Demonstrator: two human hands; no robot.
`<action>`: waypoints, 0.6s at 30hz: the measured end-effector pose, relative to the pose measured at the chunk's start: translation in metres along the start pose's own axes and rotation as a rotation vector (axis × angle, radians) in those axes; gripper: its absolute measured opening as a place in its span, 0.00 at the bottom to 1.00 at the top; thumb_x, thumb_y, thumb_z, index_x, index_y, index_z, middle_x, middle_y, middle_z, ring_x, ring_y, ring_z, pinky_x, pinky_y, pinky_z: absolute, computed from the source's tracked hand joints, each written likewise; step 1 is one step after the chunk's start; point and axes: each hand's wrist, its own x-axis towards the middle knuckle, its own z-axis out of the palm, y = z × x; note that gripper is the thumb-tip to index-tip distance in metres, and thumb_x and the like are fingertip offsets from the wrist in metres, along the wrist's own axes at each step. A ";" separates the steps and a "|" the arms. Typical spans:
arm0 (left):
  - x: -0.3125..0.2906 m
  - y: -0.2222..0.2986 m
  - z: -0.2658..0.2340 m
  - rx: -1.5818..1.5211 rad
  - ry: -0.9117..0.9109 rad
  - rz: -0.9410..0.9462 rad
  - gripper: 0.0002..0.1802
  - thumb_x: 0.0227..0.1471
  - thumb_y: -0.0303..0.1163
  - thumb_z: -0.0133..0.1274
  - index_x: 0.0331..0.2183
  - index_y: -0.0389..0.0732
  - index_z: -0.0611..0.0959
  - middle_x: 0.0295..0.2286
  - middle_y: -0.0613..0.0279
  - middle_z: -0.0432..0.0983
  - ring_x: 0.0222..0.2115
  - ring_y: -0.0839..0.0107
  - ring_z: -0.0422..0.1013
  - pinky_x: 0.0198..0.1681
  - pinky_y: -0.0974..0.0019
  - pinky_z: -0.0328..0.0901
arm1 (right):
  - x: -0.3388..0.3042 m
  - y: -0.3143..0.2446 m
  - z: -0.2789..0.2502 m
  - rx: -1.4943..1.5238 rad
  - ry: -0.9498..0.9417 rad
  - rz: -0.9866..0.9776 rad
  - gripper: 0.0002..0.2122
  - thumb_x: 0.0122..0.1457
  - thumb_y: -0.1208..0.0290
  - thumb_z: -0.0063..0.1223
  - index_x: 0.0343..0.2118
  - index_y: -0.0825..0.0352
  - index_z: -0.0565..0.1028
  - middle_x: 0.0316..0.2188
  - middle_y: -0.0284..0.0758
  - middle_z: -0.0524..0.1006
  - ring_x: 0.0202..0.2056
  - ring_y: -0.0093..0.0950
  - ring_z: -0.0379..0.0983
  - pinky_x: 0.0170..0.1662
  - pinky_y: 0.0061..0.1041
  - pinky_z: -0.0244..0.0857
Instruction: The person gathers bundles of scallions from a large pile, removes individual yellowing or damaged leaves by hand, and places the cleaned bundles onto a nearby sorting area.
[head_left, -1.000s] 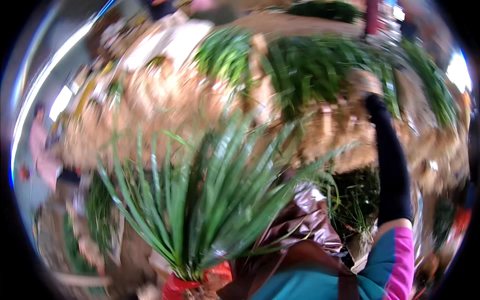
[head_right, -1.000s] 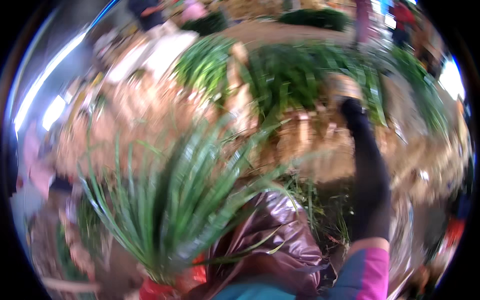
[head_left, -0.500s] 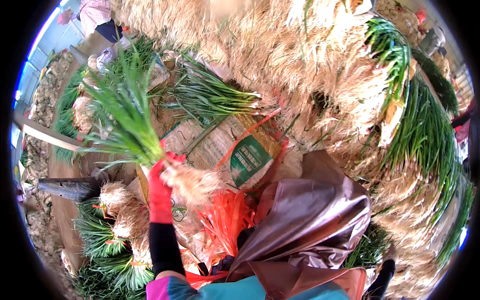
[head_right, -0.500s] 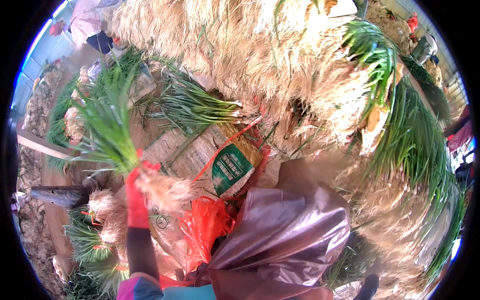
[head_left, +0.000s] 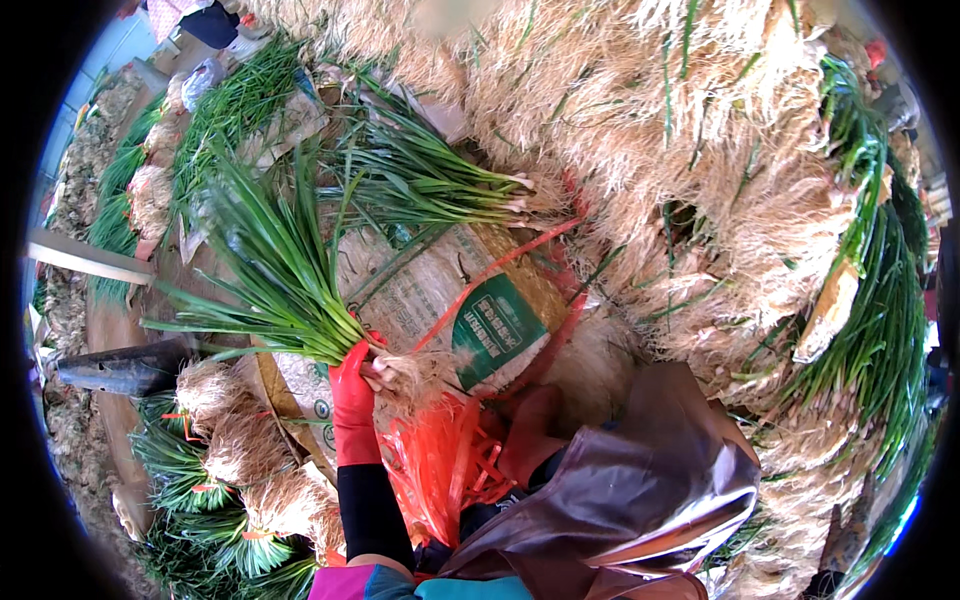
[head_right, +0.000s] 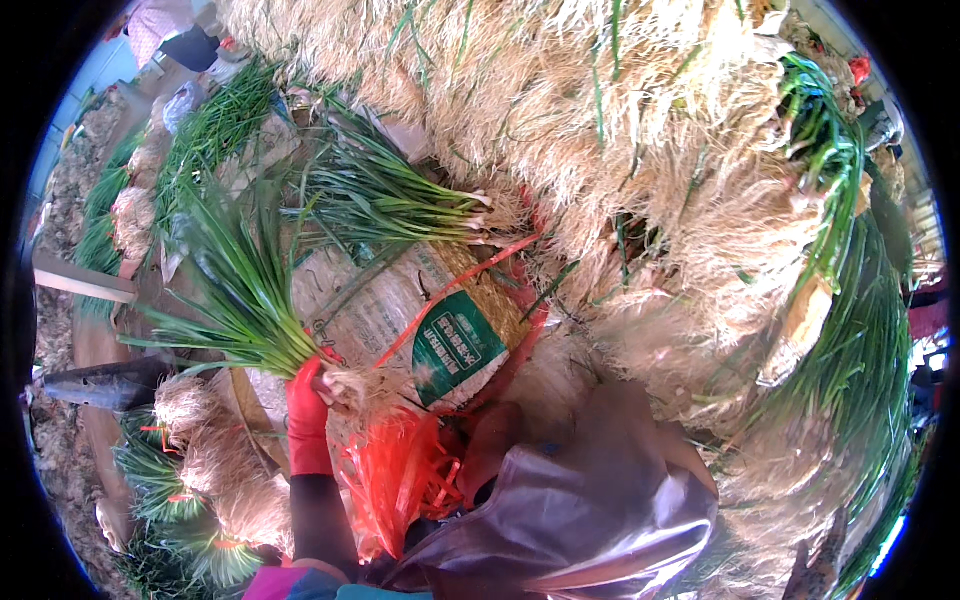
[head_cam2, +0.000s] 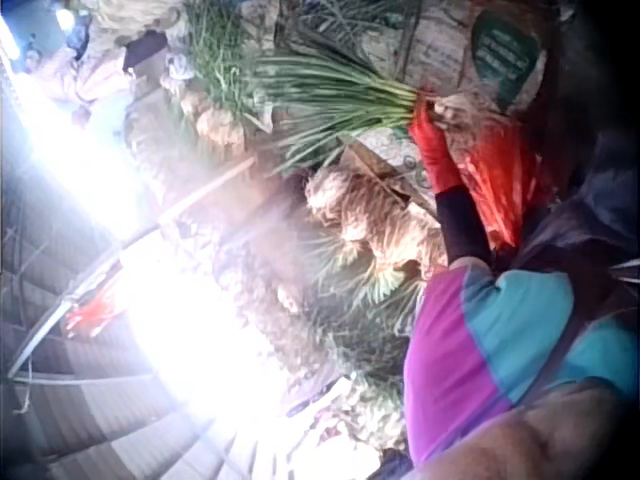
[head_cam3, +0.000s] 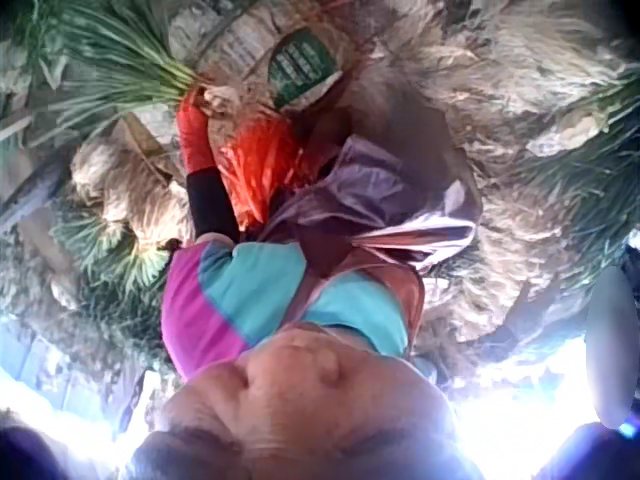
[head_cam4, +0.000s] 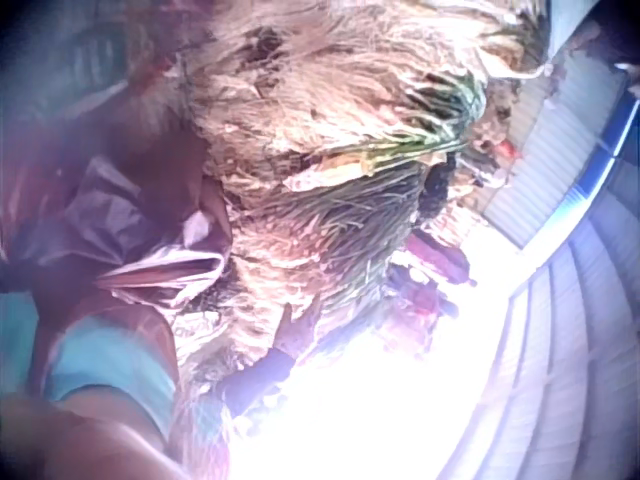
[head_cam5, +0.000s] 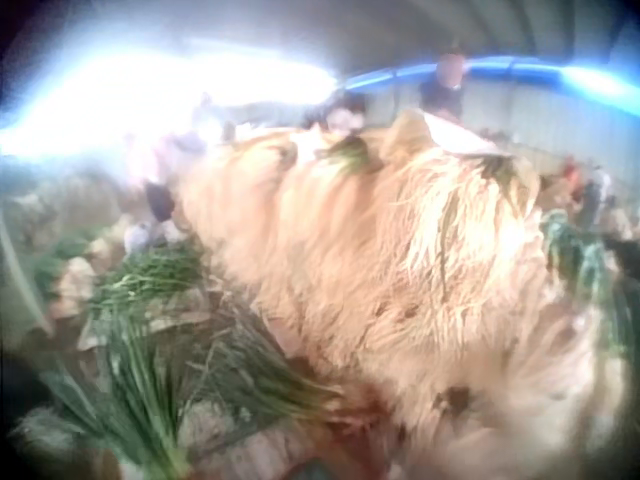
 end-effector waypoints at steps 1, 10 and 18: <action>0.002 -0.004 0.002 0.132 0.021 -0.072 0.17 0.45 0.27 0.50 0.40 0.34 0.73 0.25 0.55 0.73 0.20 0.67 0.71 0.20 0.68 0.68 | 0.014 -0.023 -0.016 -0.100 0.051 -0.038 0.33 0.45 0.63 0.56 0.57 0.56 0.58 0.55 0.43 0.60 0.54 0.32 0.59 0.51 0.33 0.58; 0.074 -0.097 0.034 0.568 0.010 -0.822 0.13 0.47 0.28 0.40 0.26 0.28 0.75 0.14 0.49 0.73 0.08 0.59 0.68 0.06 0.64 0.58 | 0.083 -0.180 -0.085 0.231 -0.039 -0.487 0.30 0.46 0.78 0.51 0.55 0.64 0.60 0.56 0.38 0.60 0.58 0.32 0.53 0.59 0.28 0.45; 0.073 -0.143 0.076 0.919 0.183 -0.225 0.26 0.41 0.41 0.59 0.36 0.29 0.74 0.22 0.48 0.75 0.21 0.59 0.74 0.22 0.58 0.67 | 0.119 -0.231 -0.092 0.151 -0.020 -0.803 0.29 0.46 0.72 0.52 0.54 0.64 0.61 0.53 0.38 0.63 0.52 0.33 0.59 0.54 0.32 0.51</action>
